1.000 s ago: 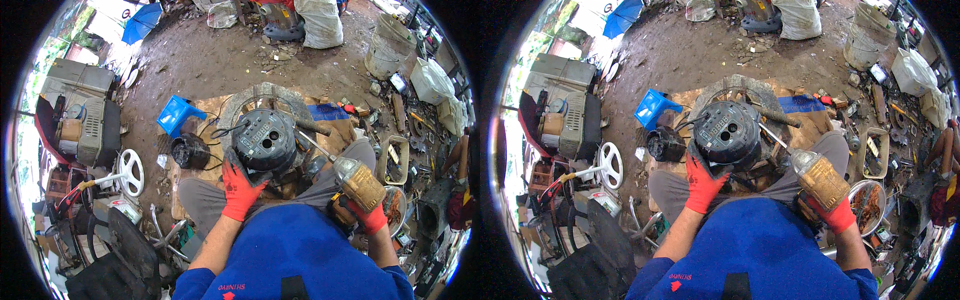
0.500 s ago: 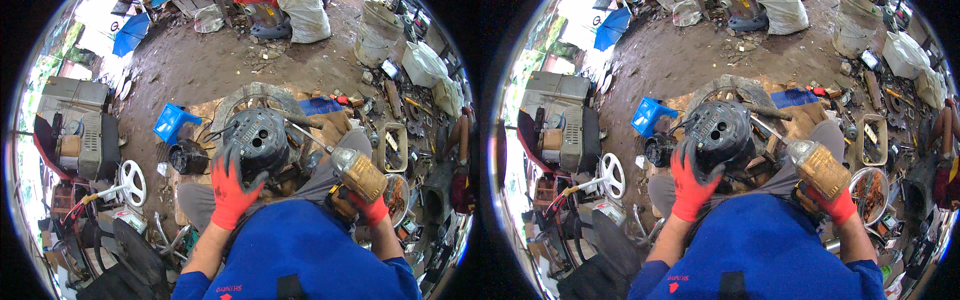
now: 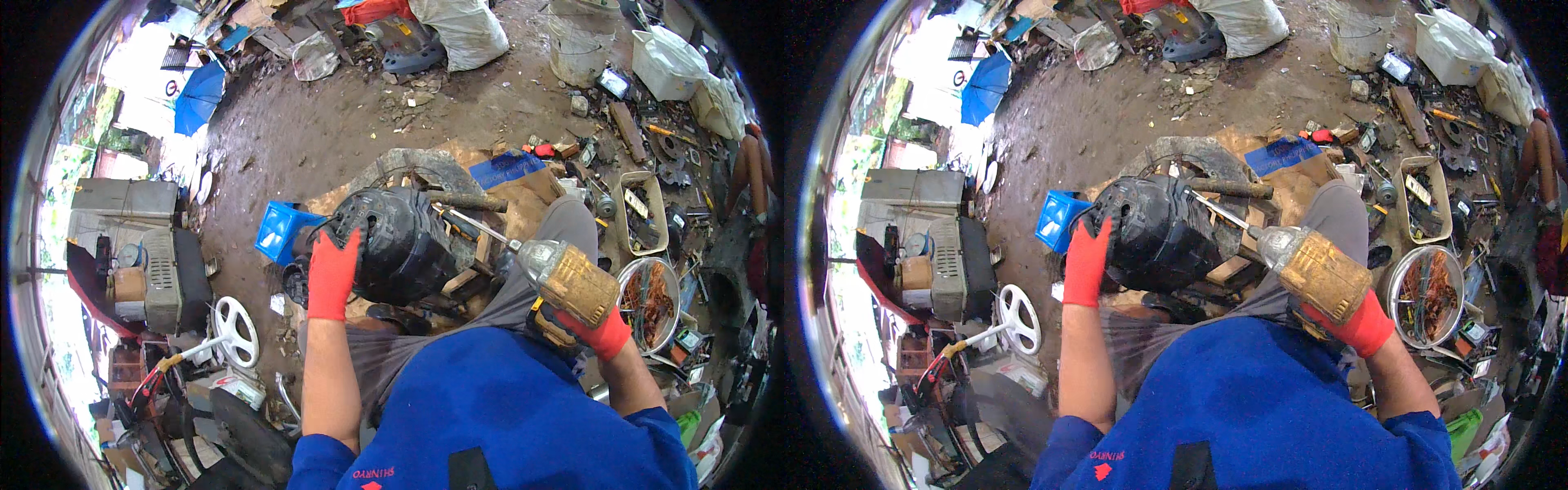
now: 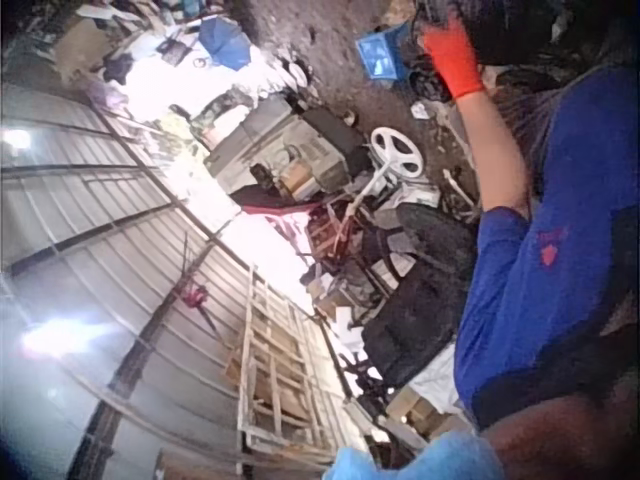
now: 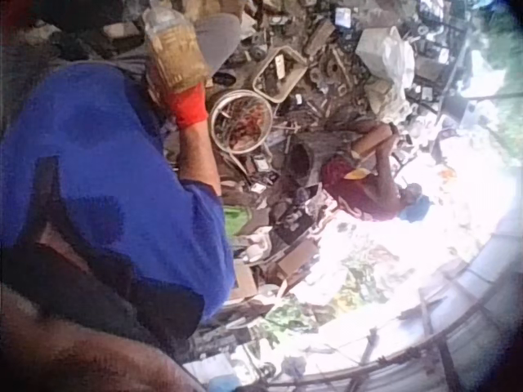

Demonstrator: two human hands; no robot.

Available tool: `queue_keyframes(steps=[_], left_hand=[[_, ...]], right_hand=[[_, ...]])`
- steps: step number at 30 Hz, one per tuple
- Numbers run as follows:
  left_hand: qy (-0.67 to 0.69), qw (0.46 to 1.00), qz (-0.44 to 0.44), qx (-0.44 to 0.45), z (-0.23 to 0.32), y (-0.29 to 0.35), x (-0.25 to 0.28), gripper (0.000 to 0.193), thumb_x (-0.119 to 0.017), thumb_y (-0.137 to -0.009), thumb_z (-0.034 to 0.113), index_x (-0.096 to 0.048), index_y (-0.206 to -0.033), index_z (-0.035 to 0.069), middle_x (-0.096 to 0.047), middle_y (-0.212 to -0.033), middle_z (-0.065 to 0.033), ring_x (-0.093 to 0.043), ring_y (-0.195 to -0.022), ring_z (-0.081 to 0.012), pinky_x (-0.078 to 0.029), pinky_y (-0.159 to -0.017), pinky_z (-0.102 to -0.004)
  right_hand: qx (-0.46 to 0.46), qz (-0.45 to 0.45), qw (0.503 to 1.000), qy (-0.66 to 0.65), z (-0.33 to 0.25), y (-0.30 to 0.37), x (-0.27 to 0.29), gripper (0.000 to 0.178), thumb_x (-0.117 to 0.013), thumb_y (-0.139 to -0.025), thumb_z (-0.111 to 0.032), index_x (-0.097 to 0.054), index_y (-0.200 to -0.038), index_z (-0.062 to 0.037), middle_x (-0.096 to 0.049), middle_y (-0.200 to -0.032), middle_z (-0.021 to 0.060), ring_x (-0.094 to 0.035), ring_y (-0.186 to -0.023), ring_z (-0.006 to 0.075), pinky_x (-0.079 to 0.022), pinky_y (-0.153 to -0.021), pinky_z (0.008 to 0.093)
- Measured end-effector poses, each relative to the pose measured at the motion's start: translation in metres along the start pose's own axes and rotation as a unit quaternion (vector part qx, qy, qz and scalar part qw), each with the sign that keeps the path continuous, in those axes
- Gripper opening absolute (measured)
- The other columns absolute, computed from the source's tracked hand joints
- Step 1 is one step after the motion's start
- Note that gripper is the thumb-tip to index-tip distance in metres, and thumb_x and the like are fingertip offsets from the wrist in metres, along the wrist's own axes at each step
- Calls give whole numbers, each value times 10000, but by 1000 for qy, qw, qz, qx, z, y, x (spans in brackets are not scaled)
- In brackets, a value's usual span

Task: The person sits on the ground and uses a power drill to work on a circular metal part with multiple holes. They hold the part with one hand and operate the drill with the other, occasionally adjusting the part's position. The person then places the part down and picks up a white bag.

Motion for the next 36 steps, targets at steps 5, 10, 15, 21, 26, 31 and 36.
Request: queue_keyframes(steps=[5,10,15,21,26,31,36], left_hand=[[361,925,-107,56,-26,-44,-29,548,-672,-952,424,-646,-1214,-57,-716,-1122,-192,-691,-1000,-308,-544,-881,-392],[458,876,-149,2,-37,-66,-35,395,-631,-1007,328,-681,-1192,-17,-728,-1080,-112,-691,-911,-195,-566,-800,-351],[339,926,-98,-136,-19,-63,-15,414,-601,-1028,310,-643,-1295,-4,-712,-1156,-110,-664,-1001,-182,-541,-879,-327],[354,929,-76,-74,19,-25,-10,361,-608,-1026,203,-633,-1328,4,-680,-1253,-87,-635,-1085,-181,-505,-952,-330],[357,927,-29,-114,3,2,21,359,-608,-1029,220,-637,-1313,2,-688,-1233,-94,-639,-1076,-194,-509,-953,-340],[601,792,-96,46,-47,-4,7,341,-581,-1041,254,-652,-1274,16,-713,-1186,-95,-678,-1035,-206,-533,-922,-344],[311,933,-116,-138,-117,-20,-38,420,-542,-1031,271,-540,-1401,72,-592,-1397,-103,-566,-1240,-247,-427,-1081,-379]], right_hand=[[22,32,999,9,-9,-1,6,419,-745,-886,-245,-648,-1275,-124,-685,-1249,81,-616,-1213,289,-467,-1055,430],[4,49,997,-63,-4,-1,10,441,-757,-887,-243,-637,-1292,-115,-682,-1254,93,-624,-1204,276,-485,-1032,404],[13,53,998,-45,3,5,11,475,-780,-875,-224,-625,-1307,-103,-678,-1266,92,-623,-1212,255,-489,-1027,391],[-59,55,986,-149,13,7,10,530,-799,-858,-199,-601,-1340,-99,-661,-1305,83,-607,-1241,242,-471,-1060,391],[-83,80,974,-197,35,8,10,593,-823,-832,-173,-578,-1368,-102,-646,-1332,78,-598,-1256,226,-462,-1075,386],[-104,131,945,-281,84,14,10,637,-830,-820,-113,-551,-1392,-86,-643,-1327,73,-595,-1249,215,-474,-1063,387],[-99,152,885,-429,81,7,19,560,-739,-881,-91,-513,-1389,-20,-634,-1296,152,-653,-1013,221,-553,-844,375]])
Point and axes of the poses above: each hand's wrist, its own y-axis away from the middle knuckle, its own x-axis out of the back of the hand, z = x × y, the point moved 8 cm from there along -y, towards the middle knuckle
